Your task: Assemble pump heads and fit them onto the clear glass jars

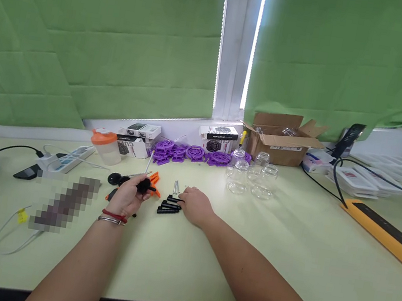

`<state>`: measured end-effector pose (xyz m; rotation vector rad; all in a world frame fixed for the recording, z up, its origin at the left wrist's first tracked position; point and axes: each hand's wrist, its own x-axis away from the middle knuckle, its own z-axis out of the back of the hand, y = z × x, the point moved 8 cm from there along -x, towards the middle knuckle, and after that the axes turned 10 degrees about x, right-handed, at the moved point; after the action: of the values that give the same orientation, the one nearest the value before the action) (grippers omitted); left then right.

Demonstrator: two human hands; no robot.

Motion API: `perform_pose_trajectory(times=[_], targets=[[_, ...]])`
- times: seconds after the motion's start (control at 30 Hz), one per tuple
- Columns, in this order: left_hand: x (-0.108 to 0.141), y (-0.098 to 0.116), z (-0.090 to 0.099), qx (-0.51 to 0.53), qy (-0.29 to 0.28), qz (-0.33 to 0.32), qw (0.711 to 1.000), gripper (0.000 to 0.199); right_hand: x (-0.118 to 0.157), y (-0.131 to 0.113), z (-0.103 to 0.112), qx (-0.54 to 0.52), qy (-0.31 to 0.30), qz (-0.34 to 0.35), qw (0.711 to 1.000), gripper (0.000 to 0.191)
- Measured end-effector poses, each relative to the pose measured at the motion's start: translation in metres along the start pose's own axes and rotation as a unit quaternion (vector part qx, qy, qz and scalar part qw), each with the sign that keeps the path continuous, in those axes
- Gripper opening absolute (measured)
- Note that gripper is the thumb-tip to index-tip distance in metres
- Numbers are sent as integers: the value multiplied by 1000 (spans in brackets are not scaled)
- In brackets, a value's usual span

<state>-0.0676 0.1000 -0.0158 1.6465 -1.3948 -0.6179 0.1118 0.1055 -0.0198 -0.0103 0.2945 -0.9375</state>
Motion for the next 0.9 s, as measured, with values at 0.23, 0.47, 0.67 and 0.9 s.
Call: perform_pose_trajectory(times=[0.23, 0.47, 0.67, 0.9], targets=[[1, -3, -3, -12, -2, 3, 1000, 27, 1, 11, -6, -22, -21, -46, 998, 22], [4, -6, -7, -20, 0, 0, 1000, 36, 6, 29, 10, -138, 31, -87, 986, 23], [0, 3, 2, -8, 27, -45, 999, 44, 8, 32, 5, -116, 0, -92, 989, 21], [0, 6, 4, 12, 38, -68, 997, 48, 6, 26, -3, -76, -37, -56, 995, 23]])
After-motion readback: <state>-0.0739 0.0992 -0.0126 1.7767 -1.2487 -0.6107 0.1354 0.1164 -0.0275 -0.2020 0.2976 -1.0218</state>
